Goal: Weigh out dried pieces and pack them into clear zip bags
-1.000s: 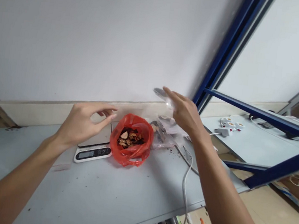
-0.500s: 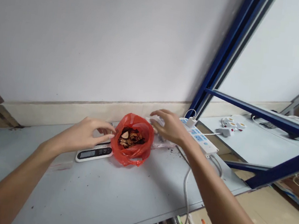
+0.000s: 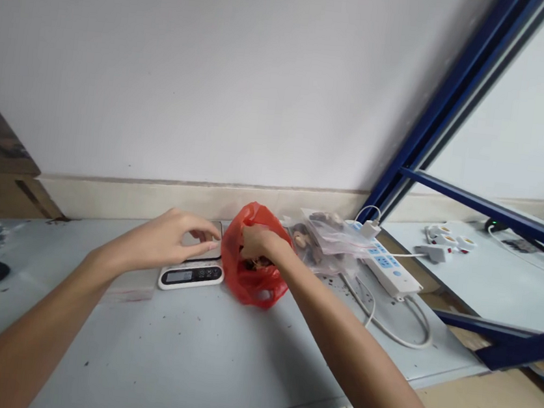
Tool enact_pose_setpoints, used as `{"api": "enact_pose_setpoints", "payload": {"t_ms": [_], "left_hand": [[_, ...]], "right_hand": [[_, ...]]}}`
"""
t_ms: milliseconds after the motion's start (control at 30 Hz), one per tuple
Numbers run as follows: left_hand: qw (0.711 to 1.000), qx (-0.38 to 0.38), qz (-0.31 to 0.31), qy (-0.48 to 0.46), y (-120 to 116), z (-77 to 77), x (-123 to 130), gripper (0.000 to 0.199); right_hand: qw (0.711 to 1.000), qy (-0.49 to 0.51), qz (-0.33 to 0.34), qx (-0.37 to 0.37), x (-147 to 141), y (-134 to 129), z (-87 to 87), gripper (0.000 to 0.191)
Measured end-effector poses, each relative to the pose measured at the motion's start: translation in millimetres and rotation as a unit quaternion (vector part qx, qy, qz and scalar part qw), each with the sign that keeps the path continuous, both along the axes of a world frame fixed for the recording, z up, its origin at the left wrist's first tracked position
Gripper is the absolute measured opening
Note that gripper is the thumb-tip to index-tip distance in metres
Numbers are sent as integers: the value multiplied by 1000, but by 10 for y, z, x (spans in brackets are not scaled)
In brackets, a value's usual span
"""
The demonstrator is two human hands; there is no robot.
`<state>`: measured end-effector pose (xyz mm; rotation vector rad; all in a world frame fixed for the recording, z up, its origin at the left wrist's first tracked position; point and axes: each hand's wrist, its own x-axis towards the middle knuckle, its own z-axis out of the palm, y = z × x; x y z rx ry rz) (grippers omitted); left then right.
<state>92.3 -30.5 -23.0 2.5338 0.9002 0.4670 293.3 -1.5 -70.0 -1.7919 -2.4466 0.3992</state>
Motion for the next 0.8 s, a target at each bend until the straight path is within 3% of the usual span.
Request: {"api": "enact_pose_setpoints", "payload": {"t_ms": [133,300,800], "left_hand": [[1000,8,-5,3,5,-10,-6,25],[1000,16,-7,-1,21,-49,-14,25],[999,-8,4,49,24,-41,4,27]], "right_hand": [[997,-37,-14,-62,-29,1,3,15],[996,-50,-18,-70,-92,-2,20,4],[995,-50,-60,-59,54,6,-34,22]]}}
